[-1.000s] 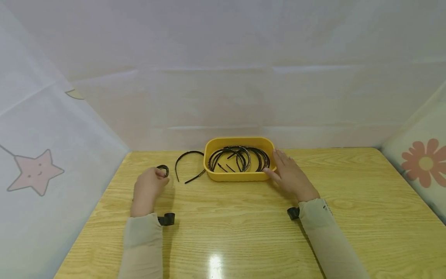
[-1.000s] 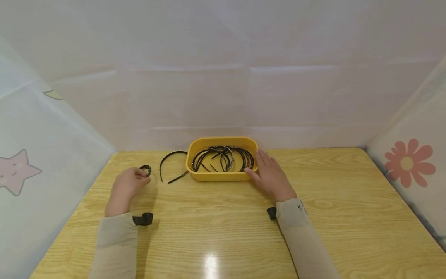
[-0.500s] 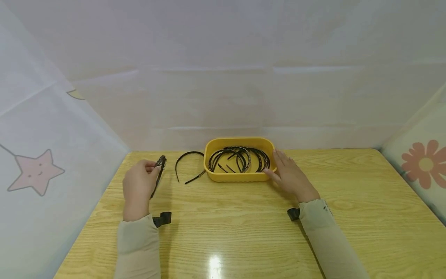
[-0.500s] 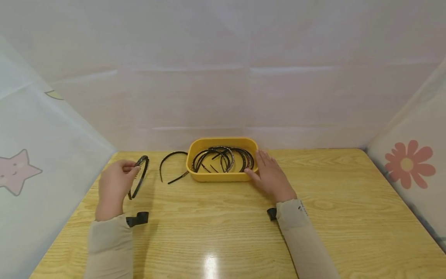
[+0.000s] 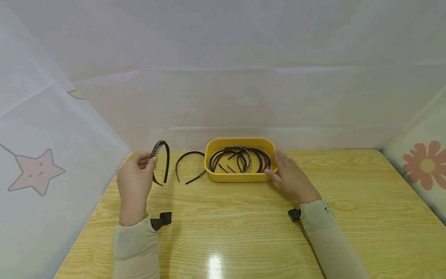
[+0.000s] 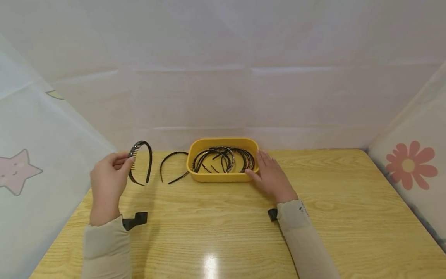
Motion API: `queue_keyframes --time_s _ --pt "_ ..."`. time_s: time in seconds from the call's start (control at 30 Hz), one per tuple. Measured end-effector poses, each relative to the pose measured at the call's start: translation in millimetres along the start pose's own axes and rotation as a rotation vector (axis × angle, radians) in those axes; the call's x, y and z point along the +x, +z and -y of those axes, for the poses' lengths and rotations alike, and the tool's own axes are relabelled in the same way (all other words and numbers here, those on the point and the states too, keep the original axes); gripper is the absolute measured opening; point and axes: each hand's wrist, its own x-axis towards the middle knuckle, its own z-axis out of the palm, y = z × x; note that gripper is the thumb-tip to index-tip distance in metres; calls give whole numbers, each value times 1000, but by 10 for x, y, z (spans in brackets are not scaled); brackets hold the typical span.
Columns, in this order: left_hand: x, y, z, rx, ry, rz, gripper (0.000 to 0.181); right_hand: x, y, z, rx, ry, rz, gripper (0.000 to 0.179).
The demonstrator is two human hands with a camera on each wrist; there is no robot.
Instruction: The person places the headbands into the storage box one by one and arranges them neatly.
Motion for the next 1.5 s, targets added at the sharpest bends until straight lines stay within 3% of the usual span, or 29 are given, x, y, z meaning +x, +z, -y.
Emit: queue_keyframes --time_s 0.23,0.4,0.6,0.73,1.03,1.3,1.5 --pt "-31 15 -62 -126 30 -67 36 -1 8 1 2 -10 -6 83" --pt "-20 63 -88 -269 7 -55 35 1 10 -9 -4 -13 -7 84" --pt "28 152 -98 -543 -87 57 37 14 14 -29 -23 -11 -5 85" --pt "42 240 -119 -668 -128 134 37 20 17 -37 -27 -14 -2 86" --pt "25 404 -136 -845 -136 184 37 27 29 -35 -17 -9 1 86" --pt "14 583 -102 -951 -187 260 38 34 39 -31 -20 -20 -6 87" --pt "7 781 -128 -1033 -231 283 37 21 15 -17 -35 -16 -4 86"
